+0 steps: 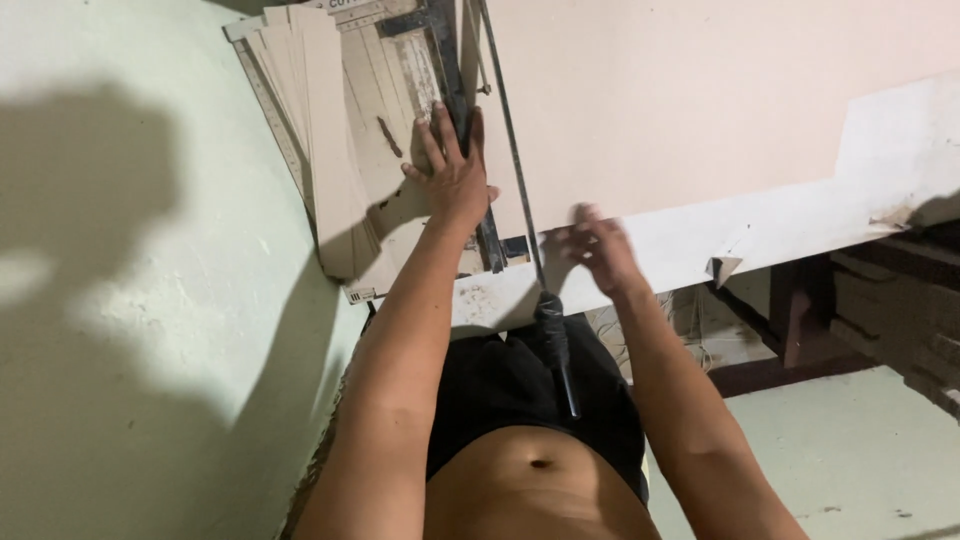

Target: The person uses a paper cutter to trim a stack of large, light-colored paper sheets. They align the paper against the guide, pull down the cutting arm to slice the sheets, and then remove the cut pieces.

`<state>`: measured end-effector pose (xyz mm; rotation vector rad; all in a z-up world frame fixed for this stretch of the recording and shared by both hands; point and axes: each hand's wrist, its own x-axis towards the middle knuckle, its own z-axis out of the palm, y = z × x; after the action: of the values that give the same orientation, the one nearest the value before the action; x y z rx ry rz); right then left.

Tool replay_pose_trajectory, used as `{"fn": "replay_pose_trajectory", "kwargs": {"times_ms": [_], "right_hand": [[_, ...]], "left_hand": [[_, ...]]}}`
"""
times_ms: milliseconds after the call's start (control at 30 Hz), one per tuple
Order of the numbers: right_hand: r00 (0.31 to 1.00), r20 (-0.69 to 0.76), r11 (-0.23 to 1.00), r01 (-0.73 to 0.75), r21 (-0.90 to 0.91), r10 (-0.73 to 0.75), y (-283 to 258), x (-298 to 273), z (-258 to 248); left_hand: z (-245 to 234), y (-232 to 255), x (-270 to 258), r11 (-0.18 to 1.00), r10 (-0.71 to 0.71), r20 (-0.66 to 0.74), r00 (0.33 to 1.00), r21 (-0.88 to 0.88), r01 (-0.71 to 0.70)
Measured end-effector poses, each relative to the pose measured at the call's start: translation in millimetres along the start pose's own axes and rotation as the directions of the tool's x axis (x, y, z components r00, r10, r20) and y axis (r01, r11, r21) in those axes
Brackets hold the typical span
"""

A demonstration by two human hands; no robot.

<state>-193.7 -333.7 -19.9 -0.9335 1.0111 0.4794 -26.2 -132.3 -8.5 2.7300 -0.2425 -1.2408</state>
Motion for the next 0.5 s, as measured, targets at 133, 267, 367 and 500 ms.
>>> {"fn": "replay_pose_trajectory", "kwargs": {"times_ms": [133,267,367,500], "right_hand": [[0.973,-0.230,0.961,0.037,0.274,0.028,-9,5,-17],[0.980,-0.194,0.979,0.074,0.192,-0.036,-3,9,-21],[0.978,-0.206,0.991,0.065,0.118,-0.040,1,8,-22],[0.983,-0.177,0.950,-0.099,-0.296,0.047,-21,-9,-5]], "left_hand": [[7,-3,5,0.999,-0.005,-0.010,1.000,0.032,0.005],[-4,-3,-2,0.999,0.047,-0.012,0.999,0.014,-0.047],[-2,-2,-3,0.998,0.027,0.040,0.999,0.055,-0.029],[-7,5,-6,0.993,-0.023,0.035,0.999,0.112,0.019]]}}
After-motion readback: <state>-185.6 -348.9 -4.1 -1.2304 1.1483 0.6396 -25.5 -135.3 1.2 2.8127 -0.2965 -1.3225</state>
